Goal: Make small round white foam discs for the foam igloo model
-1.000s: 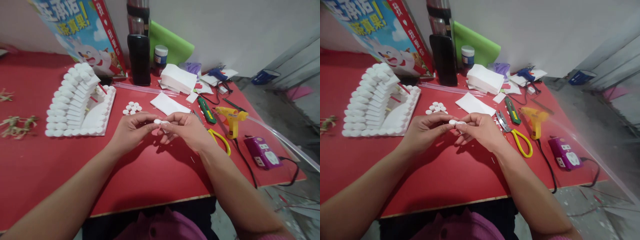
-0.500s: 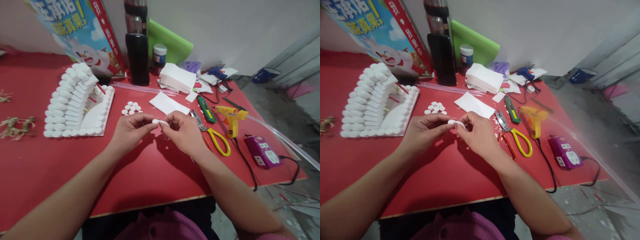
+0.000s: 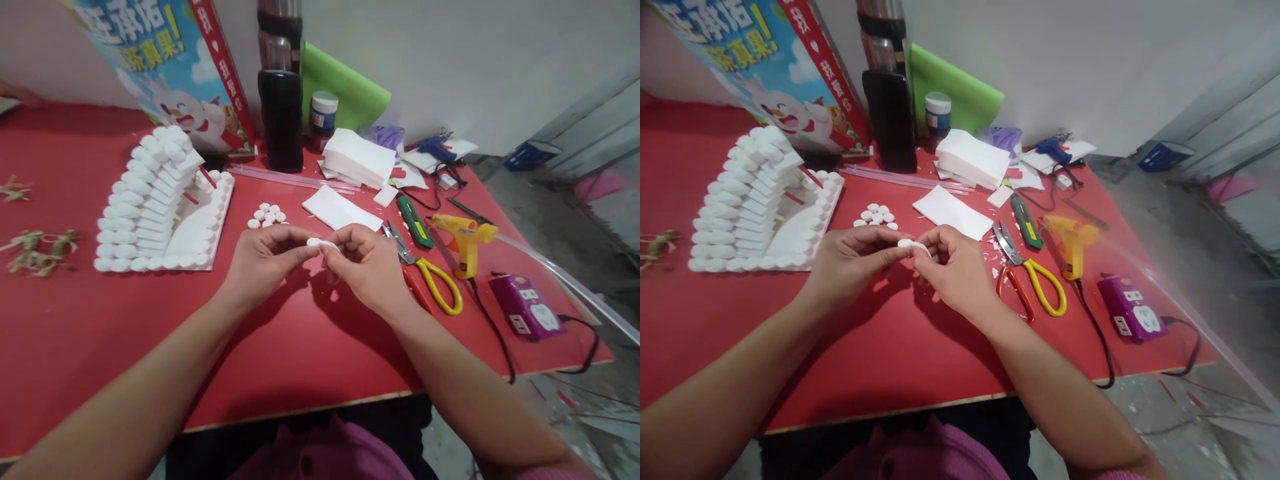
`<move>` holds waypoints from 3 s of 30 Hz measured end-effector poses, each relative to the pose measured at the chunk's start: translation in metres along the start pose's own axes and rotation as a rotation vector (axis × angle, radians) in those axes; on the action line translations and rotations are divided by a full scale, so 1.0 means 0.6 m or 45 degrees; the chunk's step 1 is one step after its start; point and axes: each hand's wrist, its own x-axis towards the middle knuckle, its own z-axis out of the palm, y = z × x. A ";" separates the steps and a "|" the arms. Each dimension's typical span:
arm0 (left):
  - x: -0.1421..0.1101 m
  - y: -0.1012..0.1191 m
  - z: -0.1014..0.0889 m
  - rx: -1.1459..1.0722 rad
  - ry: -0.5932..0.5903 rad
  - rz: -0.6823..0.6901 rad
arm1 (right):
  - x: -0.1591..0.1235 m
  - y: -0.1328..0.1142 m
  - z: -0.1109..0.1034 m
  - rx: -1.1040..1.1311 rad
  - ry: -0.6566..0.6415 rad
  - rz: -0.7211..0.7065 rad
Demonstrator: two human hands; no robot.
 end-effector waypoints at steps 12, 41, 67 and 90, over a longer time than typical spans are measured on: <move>-0.001 -0.002 0.002 -0.170 -0.104 -0.095 | -0.004 0.015 -0.016 -0.654 -0.025 -0.573; 0.005 0.003 -0.006 -0.106 -0.236 -0.091 | 0.026 0.011 -0.032 0.723 -0.441 0.564; 0.002 0.003 0.003 -0.233 -0.209 -0.301 | 0.003 0.014 -0.025 -0.390 -0.238 -0.302; 0.013 -0.028 -0.001 -0.845 -0.300 -0.621 | 0.010 0.005 -0.031 -0.052 -0.264 -0.142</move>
